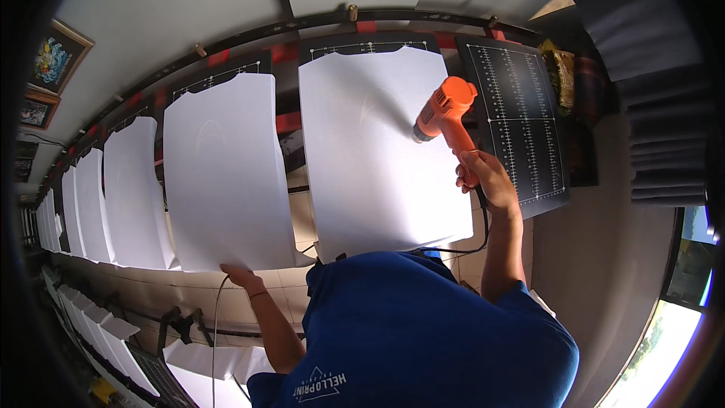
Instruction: The person uses an orange heat gun to dry large white sheets of paper hanging on a drying rack. They move the heat gun back and forth across the surface of the sheets to apply heat evenly.
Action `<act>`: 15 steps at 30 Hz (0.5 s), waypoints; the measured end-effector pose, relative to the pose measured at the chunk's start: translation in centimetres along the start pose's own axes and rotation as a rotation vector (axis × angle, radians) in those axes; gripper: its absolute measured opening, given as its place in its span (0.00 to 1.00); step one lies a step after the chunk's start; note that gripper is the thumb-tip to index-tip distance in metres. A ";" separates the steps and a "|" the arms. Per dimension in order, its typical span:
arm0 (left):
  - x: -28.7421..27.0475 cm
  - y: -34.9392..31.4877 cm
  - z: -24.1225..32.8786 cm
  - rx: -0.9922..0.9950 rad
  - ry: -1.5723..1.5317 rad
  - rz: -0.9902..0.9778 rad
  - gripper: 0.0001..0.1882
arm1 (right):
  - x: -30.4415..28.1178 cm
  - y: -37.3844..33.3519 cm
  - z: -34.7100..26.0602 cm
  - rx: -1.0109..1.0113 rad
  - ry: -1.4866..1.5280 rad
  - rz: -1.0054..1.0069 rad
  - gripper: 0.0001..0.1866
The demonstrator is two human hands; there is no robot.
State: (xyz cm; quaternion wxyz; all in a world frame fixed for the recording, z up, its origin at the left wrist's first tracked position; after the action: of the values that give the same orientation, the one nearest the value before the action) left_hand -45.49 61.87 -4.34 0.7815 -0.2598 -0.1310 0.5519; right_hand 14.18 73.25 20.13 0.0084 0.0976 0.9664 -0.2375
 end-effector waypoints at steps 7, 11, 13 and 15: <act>0.0 4.1 2.5 0.040 -0.098 0.010 0.34 | 4.8 0.3 0.5 -0.035 -0.067 -0.069 0.20; 1.6 1.6 4.1 0.096 -0.092 -0.021 0.30 | 6.1 -1.1 0.1 0.053 0.009 -0.141 0.21; 1.6 1.0 4.8 0.134 0.103 0.041 0.31 | 8.5 -0.9 0.6 -0.039 -0.004 -0.167 0.21; 0.7 2.3 4.1 0.135 0.049 0.058 0.32 | 9.8 -0.5 0.3 -0.004 -0.024 -0.225 0.22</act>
State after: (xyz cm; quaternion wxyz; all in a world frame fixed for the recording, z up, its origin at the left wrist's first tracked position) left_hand -49.10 64.16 -2.26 0.7840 -0.2233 -0.0668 0.5753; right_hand 4.49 74.46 19.52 -0.0064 -0.0145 0.9716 -0.2361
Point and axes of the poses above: each hand's wrist, its own y-axis towards the middle knuckle, its own x-axis out of the palm, z = x × y, the point moved 5 cm from there along y, towards the middle knuckle, and after that the axes turned 3 degrees about -x, right-handed, at the moved point
